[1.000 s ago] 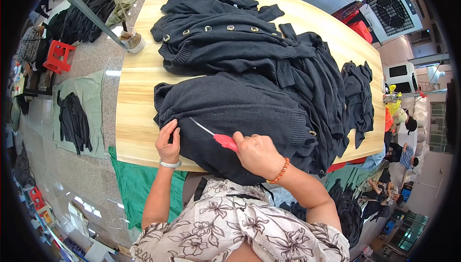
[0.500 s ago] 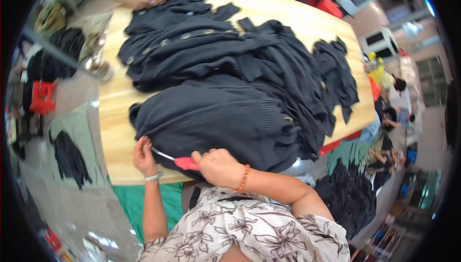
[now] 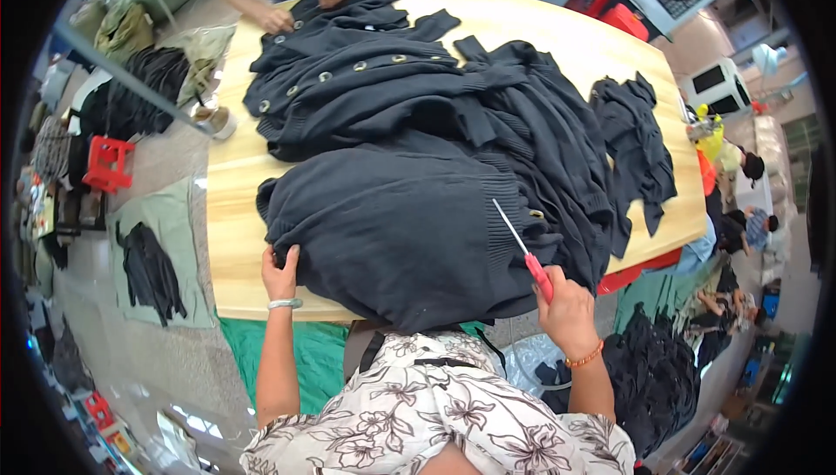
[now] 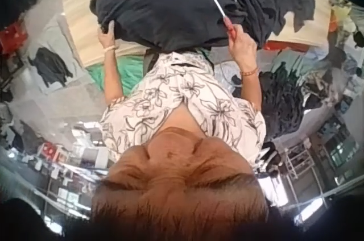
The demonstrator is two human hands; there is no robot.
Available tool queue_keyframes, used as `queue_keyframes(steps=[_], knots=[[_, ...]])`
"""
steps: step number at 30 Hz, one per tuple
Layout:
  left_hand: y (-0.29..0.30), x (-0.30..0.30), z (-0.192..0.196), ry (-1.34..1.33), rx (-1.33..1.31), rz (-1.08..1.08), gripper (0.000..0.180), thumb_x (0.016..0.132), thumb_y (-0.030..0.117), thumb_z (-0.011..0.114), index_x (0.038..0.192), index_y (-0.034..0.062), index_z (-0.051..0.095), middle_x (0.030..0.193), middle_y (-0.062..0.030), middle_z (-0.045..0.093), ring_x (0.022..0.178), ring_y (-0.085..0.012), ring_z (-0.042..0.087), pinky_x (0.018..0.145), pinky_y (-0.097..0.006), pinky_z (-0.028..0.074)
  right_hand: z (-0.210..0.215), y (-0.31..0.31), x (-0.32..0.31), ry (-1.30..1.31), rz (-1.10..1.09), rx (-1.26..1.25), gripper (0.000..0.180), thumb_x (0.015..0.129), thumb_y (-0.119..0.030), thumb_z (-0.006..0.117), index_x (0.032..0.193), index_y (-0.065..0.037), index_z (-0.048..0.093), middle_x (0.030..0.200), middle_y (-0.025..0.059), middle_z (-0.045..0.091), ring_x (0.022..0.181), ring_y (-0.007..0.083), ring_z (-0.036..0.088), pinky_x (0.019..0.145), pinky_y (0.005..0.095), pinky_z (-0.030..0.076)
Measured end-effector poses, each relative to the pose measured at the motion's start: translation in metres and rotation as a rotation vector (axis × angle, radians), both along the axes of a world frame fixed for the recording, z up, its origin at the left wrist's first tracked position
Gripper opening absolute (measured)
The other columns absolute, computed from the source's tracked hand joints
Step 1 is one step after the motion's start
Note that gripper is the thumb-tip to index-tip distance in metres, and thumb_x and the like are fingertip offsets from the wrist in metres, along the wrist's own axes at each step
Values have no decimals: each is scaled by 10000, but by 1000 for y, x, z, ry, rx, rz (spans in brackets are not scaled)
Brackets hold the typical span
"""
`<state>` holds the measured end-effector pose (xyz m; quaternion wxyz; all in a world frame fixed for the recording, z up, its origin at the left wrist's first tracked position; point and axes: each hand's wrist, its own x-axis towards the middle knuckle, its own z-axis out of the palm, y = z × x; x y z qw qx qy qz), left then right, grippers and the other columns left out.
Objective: The worker uses scissors to trim loose threads from several black garments laid out on a table.
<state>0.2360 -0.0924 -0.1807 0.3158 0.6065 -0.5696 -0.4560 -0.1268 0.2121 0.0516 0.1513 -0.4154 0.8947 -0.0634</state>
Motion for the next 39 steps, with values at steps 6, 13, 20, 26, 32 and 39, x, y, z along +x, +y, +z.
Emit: queue_keyframes(steps=[6, 13, 20, 26, 32, 39], knots=[[15, -4, 9, 144, -41, -87, 524, 806, 131, 811, 1201, -15, 498, 1073, -116, 647, 923, -168, 640, 843, -294, 528, -24, -2, 25, -217, 208, -168, 320, 813, -74, 663, 1120, -88, 572, 861, 151, 639, 814, 354, 633, 688, 480, 508], [17, -15, 109, 280, 42, -207, 269, 871, 62, 690, 1117, -22, 620, 1010, -53, 683, 880, -104, 631, 802, -255, 522, -31, -15, 36, -565, 511, -34, 331, 824, -143, 672, 1146, -120, 596, 855, 157, 661, 817, 357, 650, 726, 459, 508], [29, -51, 223, -606, -497, -434, 334, 839, 122, 677, 1155, 38, 607, 938, -226, 633, 779, -381, 637, 642, -450, 519, -40, -39, 73, -766, 872, 98, 364, 883, -209, 626, 1228, -101, 582, 908, 199, 681, 880, 366, 670, 786, 451, 521], [30, -52, 196, -599, -909, -427, 296, 776, 21, 672, 1057, 19, 581, 1109, -197, 602, 944, -374, 615, 783, -437, 512, -38, -57, 82, -764, 868, 119, 338, 897, -223, 631, 1205, -90, 588, 863, 214, 678, 846, 374, 671, 764, 460, 516], [27, -61, 190, 5, -162, -337, 377, 863, 24, 664, 1212, 10, 522, 1021, -153, 667, 916, -152, 663, 772, -296, 513, -56, -56, 92, -762, 924, 76, 356, 886, -205, 638, 1217, -86, 585, 885, 207, 684, 862, 378, 670, 769, 467, 512], [-2, -73, 121, -339, -537, -383, 570, 822, 176, 755, 1337, 88, 527, 1018, -203, 683, 931, -335, 683, 790, -358, 532, -57, -61, 96, -776, 931, 42, 297, 885, -185, 624, 1140, -43, 572, 863, 221, 680, 833, 396, 666, 732, 488, 509]])
